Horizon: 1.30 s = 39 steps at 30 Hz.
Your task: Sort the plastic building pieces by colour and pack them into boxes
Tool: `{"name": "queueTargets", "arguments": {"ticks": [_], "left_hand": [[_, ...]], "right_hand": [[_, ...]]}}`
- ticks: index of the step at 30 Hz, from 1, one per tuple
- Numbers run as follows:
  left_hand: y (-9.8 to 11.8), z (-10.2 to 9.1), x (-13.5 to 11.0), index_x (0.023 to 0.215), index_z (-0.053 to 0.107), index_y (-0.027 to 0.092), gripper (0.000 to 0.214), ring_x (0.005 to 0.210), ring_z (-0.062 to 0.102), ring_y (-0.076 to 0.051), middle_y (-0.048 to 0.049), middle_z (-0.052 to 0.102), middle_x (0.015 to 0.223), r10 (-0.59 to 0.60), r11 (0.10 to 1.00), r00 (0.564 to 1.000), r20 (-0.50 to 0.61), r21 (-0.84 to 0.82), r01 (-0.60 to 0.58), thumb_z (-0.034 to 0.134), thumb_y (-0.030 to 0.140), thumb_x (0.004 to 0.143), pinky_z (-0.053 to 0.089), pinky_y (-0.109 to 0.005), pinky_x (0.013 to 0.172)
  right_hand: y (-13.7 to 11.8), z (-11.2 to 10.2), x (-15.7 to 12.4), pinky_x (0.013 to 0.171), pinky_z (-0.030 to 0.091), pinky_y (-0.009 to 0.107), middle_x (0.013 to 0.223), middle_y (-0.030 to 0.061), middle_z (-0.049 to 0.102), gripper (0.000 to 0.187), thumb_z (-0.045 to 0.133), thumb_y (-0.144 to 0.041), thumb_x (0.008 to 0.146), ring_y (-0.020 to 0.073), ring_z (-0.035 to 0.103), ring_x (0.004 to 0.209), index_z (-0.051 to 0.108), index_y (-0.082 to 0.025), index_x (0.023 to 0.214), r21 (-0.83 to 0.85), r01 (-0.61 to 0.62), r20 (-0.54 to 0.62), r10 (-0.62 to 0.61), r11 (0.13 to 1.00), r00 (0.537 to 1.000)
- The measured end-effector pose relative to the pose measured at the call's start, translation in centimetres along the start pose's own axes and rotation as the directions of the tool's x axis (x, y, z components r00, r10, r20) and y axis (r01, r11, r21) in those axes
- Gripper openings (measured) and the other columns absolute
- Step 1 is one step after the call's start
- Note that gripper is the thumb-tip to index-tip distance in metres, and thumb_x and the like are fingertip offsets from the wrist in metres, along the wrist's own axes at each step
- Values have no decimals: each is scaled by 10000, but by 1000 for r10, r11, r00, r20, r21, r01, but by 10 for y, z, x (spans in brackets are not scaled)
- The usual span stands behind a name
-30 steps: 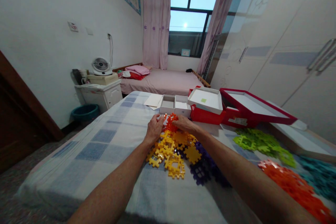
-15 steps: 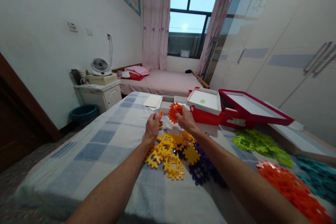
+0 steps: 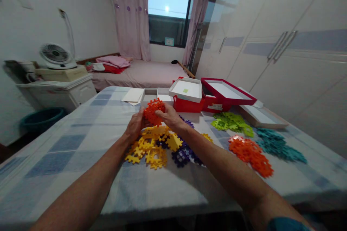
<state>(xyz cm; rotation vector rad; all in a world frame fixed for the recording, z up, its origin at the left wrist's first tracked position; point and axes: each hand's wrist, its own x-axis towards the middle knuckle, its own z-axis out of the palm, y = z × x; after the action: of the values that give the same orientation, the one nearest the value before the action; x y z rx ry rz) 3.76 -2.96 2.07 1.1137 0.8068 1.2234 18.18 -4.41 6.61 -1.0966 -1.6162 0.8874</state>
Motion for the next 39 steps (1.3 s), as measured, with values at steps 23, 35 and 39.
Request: {"name": "queueTargets", "arguments": {"ticks": [23,35,39], "left_hand": [[14,-9,-5,827,676,155,563,631,656,-193,-53,695,725,164,904,975,-150,417,-88,486,679,748,545,-350,657],[8,-14,-1,835,665,134,663,605,639,-185,-73,690,719,186,895,973,-136,432,-111,445,749,720,544,-350,627],[7,-14,-1,845,665,139,664,627,642,-190,-73,692,732,189,893,973,-131,435,-115,440,752,723,548,-360,644]], "right_hand": [[-3,-185,-195,853,447,350,1056,97,646,466,434,-266,825,226,597,956,467,-148,1275,-740,-337,-300,162,583,940],[19,-190,-193,910,434,415,1053,147,581,330,469,-237,862,272,517,1011,584,-119,1148,-945,-206,-244,-126,255,962],[8,-179,-192,963,396,422,1133,123,568,318,481,-259,881,256,486,1078,590,-164,1164,-960,-79,-131,-182,270,974]]}}
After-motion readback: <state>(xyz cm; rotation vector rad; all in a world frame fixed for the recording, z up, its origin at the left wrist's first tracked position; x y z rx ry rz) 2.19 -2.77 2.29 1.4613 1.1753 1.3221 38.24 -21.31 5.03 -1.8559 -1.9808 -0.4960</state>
